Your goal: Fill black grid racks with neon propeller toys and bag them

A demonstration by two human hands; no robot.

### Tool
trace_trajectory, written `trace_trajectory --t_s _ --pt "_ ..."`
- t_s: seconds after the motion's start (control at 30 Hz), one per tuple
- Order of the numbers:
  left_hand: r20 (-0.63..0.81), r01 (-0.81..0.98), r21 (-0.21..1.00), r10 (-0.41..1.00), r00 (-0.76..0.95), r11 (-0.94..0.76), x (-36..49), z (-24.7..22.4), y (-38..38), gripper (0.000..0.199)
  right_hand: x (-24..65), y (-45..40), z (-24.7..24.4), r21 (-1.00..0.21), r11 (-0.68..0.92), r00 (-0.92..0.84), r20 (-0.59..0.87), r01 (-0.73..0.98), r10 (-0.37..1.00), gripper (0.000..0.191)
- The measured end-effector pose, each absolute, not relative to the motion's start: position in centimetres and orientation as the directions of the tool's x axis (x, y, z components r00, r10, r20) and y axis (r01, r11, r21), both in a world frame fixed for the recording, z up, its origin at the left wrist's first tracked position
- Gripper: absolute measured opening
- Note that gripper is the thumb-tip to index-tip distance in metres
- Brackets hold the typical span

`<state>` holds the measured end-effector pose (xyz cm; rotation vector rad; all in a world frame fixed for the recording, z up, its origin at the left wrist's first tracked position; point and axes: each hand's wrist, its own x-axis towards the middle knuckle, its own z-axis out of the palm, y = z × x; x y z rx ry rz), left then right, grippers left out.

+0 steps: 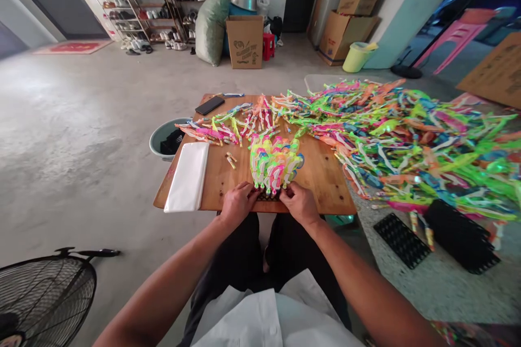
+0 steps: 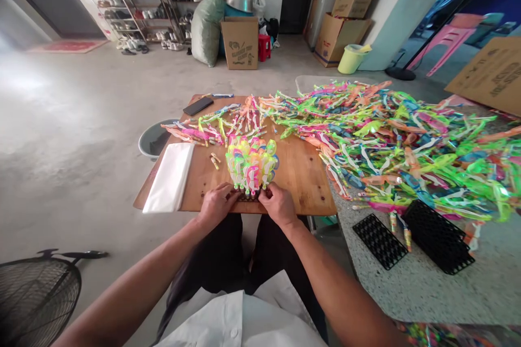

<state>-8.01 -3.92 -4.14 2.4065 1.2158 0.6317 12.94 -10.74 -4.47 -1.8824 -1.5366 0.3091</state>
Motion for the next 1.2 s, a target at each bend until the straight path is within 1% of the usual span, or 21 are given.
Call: trace_trajectory --t_s 0.1,0.17,0.23,0.3,0.33,0.37,0.4,0.43,0.47,0.5,0.53,0.6,0.63,0.7,0.8,0.9,0.97,1.03,1.1,1.17,1.2 --pt "0.174 0.674 0.522 0.839 0.515 -0.523 -8.2 -3.4 -4.3 0.026 12.6 -11.1 -3.7 -0.636 -0.129 0.288 0.152 0.761 0.946 0.02" --pt "0.098 0.65 0.573 0.829 0.55 -0.499 -9.0 -2.3 -3.9 0.021 13.2 -11.6 -2.8 -0.666 -0.133 0.243 0.074 0.734 0.967 0.022" --pt "-0.039 0.592 0.657 0.764 0.645 -0.466 -10.4 -0.7 -2.6 0.015 14.9 -12.1 -1.8 -0.718 -0.109 0.091 -0.064 0.687 0.994 0.021" --pt "-0.171 0.566 0.713 0.68 0.713 -0.415 -11.8 1.1 -0.2 0.018 17.5 -11.8 -1.1 -0.772 -0.129 -0.1 -0.242 0.622 0.965 0.021" --pt "-0.207 0.58 0.715 0.674 0.709 -0.39 -12.3 1.9 1.3 0.021 19.0 -11.2 -0.8 -0.786 -0.16 -0.143 -0.301 0.598 0.943 0.022" --pt "-0.22 0.614 0.696 0.705 0.674 -0.371 -12.5 2.6 3.1 0.024 20.3 -10.1 -0.6 -0.783 -0.195 -0.122 -0.325 0.591 0.938 0.024" --pt "-0.207 0.667 0.656 0.765 0.61 -0.355 -12.3 3.1 4.9 0.028 21.4 -8.7 -0.4 -0.763 -0.227 -0.045 -0.318 0.606 0.947 0.026" --pt "-0.178 0.731 0.596 0.833 0.524 -0.332 -11.8 3.5 6.9 0.031 22.2 -6.8 -0.3 -0.732 -0.247 0.059 -0.273 0.635 0.96 0.026" --pt "-0.149 0.799 0.522 0.89 0.43 -0.299 -10.9 3.7 8.7 0.034 22.6 -4.7 -0.3 -0.7 -0.248 0.149 -0.201 0.67 0.968 0.026" --pt "-0.14 0.861 0.439 0.926 0.35 -0.259 -9.8 3.6 10.5 0.037 22.7 -2.4 -0.2 -0.67 -0.229 0.198 -0.124 0.706 0.972 0.025" --pt "-0.153 0.91 0.353 0.946 0.287 -0.219 -8.5 3.5 12.0 0.038 22.3 0.0 -0.2 -0.644 -0.196 0.205 -0.061 0.739 0.977 0.024" --pt "-0.216 0.961 0.223 0.952 0.215 -0.166 -6.0 2.8 14.2 0.041 21.0 4.7 -0.1 -0.594 -0.102 0.141 0.019 0.798 0.99 0.025" --pt "-0.25 0.97 0.186 0.948 0.198 -0.154 -4.9 2.4 14.9 0.041 20.1 6.9 -0.1 -0.558 -0.069 0.102 0.028 0.827 0.994 0.026" --pt "-0.276 0.978 0.156 0.944 0.18 -0.141 -3.4 1.5 15.7 0.04 18.2 10.8 -0.3 -0.466 -0.049 0.056 0.002 0.884 0.998 0.028" --pt "-0.269 0.982 0.143 0.951 0.156 -0.12 -2.7 0.4 15.9 0.031 16.0 15.4 -1.2 -0.384 -0.035 0.018 -0.049 0.923 0.999 0.028" --pt "-0.263 0.984 0.143 0.955 0.14 -0.105 -3.3 -0.5 16.0 0.025 14.5 18.3 -2.5 -0.355 -0.024 -0.01 -0.094 0.935 0.996 0.031" --pt "-0.232 0.979 0.173 0.962 0.146 -0.107 -4.0 -0.9 16.0 0.026 13.9 19.2 -3.0 -0.339 -0.013 -0.029 -0.119 0.941 0.993 0.031" --pt "-0.202 0.963 0.247 0.966 0.159 -0.107 -4.9 -0.9 15.6 0.025 13.8 19.3 -3.0 -0.335 -0.01 -0.037 -0.134 0.942 0.99 0.027" --pt "-0.186 0.931 0.352 0.967 0.172 -0.097 -6.1 -0.5 14.7 0.024 14.5 18.3 -2.3 -0.338 -0.028 -0.023 -0.146 0.941 0.989 0.025" --pt "-0.117 0.882 0.459 0.977 0.176 -0.104 -7.6 0.4 12.9 0.024 16.1 16.2 -1.2 -0.373 -0.089 0.047 -0.121 0.923 0.992 0.025" --pt "-0.064 0.855 0.506 0.984 0.167 -0.113 -8.5 0.8 11.8 0.025 17.2 14.7 -0.6 -0.412 -0.131 0.105 -0.083 0.902 0.991 0.025"
